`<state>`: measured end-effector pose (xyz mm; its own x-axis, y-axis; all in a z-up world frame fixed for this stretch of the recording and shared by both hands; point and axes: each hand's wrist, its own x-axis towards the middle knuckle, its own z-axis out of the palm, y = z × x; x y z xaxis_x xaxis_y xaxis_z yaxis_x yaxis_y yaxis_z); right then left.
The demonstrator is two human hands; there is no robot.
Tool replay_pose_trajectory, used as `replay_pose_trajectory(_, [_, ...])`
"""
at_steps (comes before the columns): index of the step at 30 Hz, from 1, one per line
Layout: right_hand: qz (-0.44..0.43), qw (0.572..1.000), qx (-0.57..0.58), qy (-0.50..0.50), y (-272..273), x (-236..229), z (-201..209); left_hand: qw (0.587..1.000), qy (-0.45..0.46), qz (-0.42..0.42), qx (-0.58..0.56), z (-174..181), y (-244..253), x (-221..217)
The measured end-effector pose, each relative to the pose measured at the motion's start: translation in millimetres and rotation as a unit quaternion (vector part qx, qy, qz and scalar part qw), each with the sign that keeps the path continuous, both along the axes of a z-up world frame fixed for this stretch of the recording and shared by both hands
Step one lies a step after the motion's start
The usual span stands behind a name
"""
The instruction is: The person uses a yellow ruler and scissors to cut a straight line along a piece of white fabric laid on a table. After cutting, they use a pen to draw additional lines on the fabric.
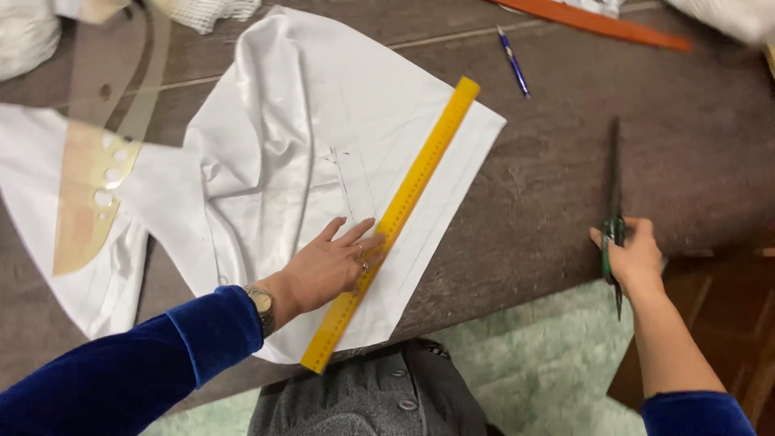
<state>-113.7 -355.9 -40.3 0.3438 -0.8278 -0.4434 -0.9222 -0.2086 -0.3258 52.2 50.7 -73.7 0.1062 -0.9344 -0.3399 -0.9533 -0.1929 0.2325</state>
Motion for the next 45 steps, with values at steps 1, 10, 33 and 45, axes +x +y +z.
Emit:
replay_pose_trajectory(1, [-0.012, 1.0, -0.002, 0.001, 4.7, -3.9, -2.4, 1.0, 0.001, -0.012, -0.002, -2.3, 0.8, 0.6])
replay_pose_trajectory(10, [-0.075, 0.986, 0.102, -0.107, 70.9, -35.3, 3.9, 0.992, -0.072, -0.066, -0.076, -12.8, 3.9, 0.7])
replay_pose_trajectory(33, [-0.249, 0.896, 0.201, -0.307, 280.7, -102.8, -32.9, 0.995, -0.064, -0.051, 0.061, 26.8, 7.8, -9.2])
replay_pose_trajectory(45, [-0.387, 0.84, 0.287, -0.248, 430.4, -119.1, 12.5, 0.971, -0.132, -0.201, 0.0, -14.8, 4.9, 4.7])
